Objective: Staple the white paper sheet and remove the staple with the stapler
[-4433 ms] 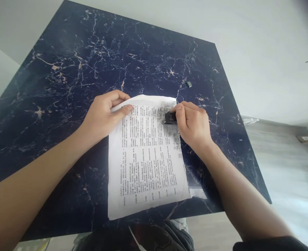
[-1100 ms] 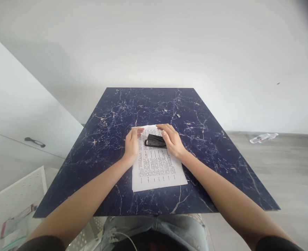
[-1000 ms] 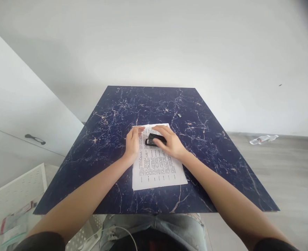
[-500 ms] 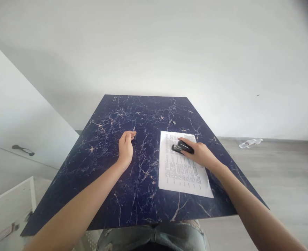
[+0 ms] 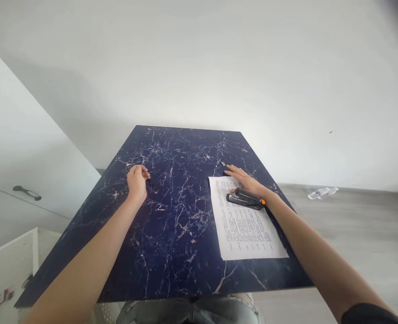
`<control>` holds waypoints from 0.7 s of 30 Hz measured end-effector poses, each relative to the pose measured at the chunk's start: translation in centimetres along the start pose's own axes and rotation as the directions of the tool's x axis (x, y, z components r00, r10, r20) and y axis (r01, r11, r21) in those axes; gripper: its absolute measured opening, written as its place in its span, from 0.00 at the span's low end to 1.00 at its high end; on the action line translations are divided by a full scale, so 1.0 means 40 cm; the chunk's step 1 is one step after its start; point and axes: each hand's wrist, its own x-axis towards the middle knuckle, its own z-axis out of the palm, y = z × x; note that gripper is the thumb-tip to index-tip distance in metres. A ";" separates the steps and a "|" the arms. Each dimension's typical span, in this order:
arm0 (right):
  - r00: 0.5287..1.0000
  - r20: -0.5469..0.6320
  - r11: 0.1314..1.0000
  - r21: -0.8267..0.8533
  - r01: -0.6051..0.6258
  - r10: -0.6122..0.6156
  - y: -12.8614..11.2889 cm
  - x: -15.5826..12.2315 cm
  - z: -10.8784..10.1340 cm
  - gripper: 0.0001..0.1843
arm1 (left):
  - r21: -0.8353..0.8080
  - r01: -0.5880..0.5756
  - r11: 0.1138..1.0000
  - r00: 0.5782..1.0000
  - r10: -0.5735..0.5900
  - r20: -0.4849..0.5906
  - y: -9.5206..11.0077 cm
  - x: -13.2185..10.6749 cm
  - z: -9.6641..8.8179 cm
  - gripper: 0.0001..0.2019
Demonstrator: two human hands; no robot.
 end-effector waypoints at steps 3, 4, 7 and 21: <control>0.996 0.082 0.994 -0.111 -0.008 0.018 0.006 0.035 0.011 0.48 | -0.002 -0.020 1.000 1.000 0.020 0.010 -0.001 0.000 0.001 0.08; 0.995 0.099 0.991 -0.131 -0.014 0.028 0.009 0.044 0.015 0.47 | 0.003 -0.025 1.000 1.000 0.025 0.007 -0.001 -0.002 0.003 0.08; 0.992 0.121 0.984 -0.180 -0.020 0.042 0.014 0.063 0.032 0.44 | 0.020 -0.048 0.999 0.999 0.048 0.009 0.001 -0.009 0.006 0.08; 0.992 0.043 0.970 -0.209 0.122 -0.115 -0.259 0.350 0.246 0.54 | -0.433 0.000 0.901 0.965 -0.114 -0.238 0.054 0.088 -0.096 0.06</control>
